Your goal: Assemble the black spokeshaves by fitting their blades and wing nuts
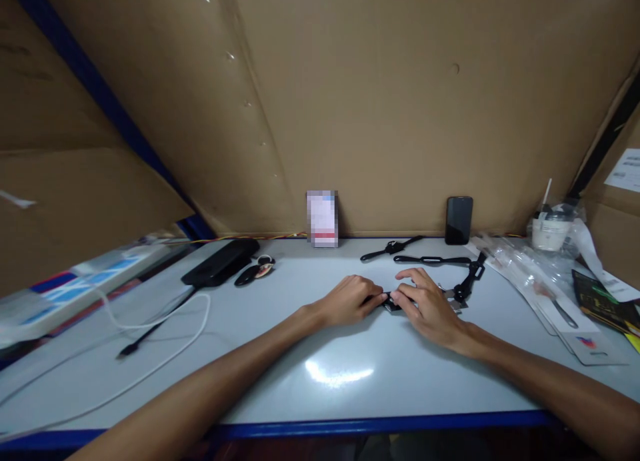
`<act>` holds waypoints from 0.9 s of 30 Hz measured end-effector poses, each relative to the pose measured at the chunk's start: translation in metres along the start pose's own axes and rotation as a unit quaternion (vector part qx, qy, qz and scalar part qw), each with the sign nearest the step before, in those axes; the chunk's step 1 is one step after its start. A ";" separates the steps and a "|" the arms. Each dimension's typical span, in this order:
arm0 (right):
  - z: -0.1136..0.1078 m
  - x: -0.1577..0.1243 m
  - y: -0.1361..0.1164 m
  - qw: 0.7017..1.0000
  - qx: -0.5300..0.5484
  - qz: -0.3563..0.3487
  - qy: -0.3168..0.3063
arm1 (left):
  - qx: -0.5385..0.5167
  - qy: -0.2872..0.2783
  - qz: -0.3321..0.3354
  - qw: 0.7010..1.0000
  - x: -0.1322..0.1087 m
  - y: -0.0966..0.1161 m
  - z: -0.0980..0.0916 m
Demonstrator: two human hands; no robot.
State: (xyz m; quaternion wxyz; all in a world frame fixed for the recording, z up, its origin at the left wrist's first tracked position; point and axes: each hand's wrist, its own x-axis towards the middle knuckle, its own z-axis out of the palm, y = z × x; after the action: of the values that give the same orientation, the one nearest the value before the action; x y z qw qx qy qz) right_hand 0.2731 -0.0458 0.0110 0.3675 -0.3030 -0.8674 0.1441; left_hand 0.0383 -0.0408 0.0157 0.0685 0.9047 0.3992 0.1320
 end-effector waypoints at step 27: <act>-0.003 0.001 0.006 0.998 0.049 -0.024 -0.033 | 0.007 0.002 -0.004 1.000 0.000 -0.002 0.001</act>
State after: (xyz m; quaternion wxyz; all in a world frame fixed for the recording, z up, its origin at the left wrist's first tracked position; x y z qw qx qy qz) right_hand 0.2774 -0.0405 0.0104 0.3569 -0.2584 -0.8779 0.1875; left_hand 0.0368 -0.0399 0.0145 0.0614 0.9033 0.4039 0.1309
